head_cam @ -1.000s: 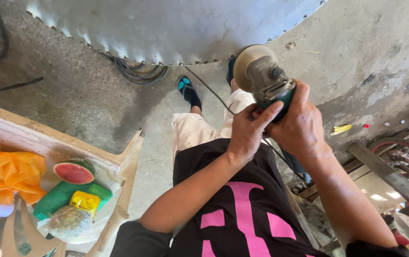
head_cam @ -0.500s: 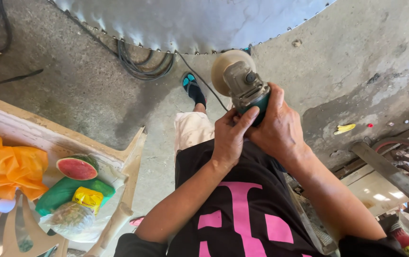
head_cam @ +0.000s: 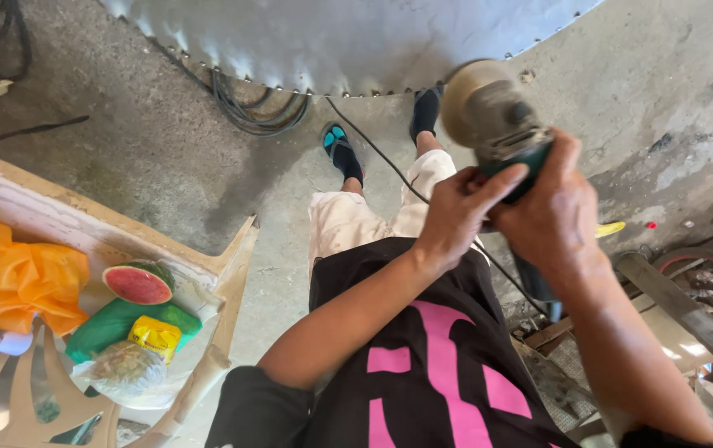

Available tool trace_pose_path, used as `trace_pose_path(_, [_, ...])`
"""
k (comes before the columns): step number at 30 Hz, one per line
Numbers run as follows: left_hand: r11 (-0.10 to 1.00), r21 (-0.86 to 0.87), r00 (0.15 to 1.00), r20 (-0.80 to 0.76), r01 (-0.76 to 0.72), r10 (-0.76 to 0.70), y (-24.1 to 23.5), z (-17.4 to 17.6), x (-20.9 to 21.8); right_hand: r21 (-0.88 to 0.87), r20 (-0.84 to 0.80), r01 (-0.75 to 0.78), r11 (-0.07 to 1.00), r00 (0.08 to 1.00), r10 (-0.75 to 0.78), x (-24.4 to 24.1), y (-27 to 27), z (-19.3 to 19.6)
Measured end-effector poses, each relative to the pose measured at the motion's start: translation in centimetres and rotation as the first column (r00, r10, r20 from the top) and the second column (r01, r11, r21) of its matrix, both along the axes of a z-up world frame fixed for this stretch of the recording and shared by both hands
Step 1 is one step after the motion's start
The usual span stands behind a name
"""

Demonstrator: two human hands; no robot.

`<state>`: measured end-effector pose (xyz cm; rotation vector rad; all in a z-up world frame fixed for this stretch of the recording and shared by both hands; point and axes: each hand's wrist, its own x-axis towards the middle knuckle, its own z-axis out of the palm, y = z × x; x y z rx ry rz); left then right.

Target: The recorder uses an angle grinder to smooth and shape the edge of a large circular metal disc.

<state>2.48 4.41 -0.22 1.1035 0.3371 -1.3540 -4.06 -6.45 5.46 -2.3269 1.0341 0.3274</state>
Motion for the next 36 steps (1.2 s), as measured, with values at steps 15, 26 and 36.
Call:
trace_pose_path(15, [0.976, -0.128, 0.974, -0.163, -0.177, 0.155, 3.7, 0.0, 1.3, -0.070, -0.052, -0.128, 0.989, 0.991, 0.125, 2.7, 3.4, 0.3])
trace_pose_path(26, [0.959, -0.028, 0.952, -0.129, -0.282, 0.276, 8.5, 0.1, 3.4, 0.001, -0.065, -0.189, 0.982, 0.980, 0.188, 7.2, 7.6, 1.1])
trace_pose_path(36, [0.975, -0.090, 0.974, -0.121, -0.204, 0.193, 7.2, 0.2, 2.6, -0.075, -0.070, -0.133, 0.988, 0.989, 0.128, 5.5, 7.0, 1.2])
